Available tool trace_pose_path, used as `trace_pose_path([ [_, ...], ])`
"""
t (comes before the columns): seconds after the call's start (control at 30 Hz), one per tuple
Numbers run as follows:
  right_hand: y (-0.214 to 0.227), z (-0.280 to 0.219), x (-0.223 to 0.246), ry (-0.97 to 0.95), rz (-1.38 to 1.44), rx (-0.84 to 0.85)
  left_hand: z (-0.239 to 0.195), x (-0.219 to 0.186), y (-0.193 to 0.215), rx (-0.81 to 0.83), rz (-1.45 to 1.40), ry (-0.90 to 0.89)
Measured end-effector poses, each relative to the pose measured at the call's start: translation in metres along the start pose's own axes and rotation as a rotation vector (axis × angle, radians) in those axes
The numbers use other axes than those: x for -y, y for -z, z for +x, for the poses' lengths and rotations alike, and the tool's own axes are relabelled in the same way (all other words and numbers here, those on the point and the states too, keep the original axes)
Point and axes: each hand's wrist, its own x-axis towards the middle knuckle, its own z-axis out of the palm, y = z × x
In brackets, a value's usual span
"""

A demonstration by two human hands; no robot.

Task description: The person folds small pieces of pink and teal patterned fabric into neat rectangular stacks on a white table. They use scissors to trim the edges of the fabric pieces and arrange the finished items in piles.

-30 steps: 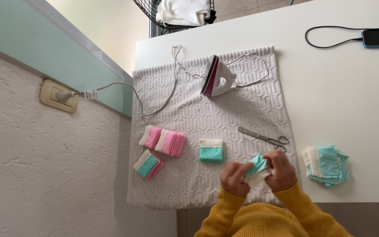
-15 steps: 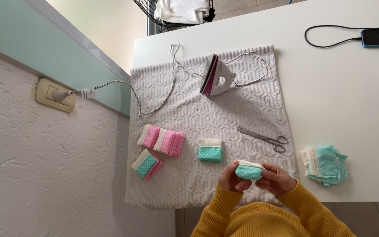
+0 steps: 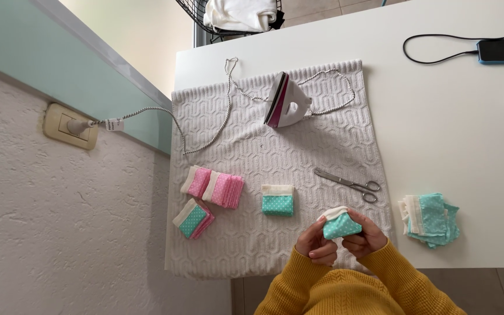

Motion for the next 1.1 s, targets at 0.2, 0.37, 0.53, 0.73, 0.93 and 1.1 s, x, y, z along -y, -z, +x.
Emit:
trace_pose_path([
  [0.2,0.005,-0.005,0.006,-0.155,0.124,0.342,0.003,0.0,0.021,-0.053,-0.023,-0.02],
  [0.37,0.0,-0.019,0.0,-0.221,0.061,0.261,0.008,-0.005,0.033,0.09,-0.05,-0.133],
  [0.53,-0.034,-0.021,0.0,-0.174,0.149,0.665,0.006,-0.004,0.02,0.223,-0.106,-0.092],
  [0.73,-0.019,-0.024,-0.001,-0.107,0.077,0.515,0.002,0.001,0.0,0.156,-0.102,-0.073],
  [0.93,-0.066,-0.022,0.016,-0.08,-0.26,0.155,0.006,-0.007,0.013,0.023,0.263,-0.151],
  [1.1,-0.021,-0.022,0.014,0.095,-0.729,0.085,0.0,-0.017,0.012,-0.264,0.938,-0.486],
])
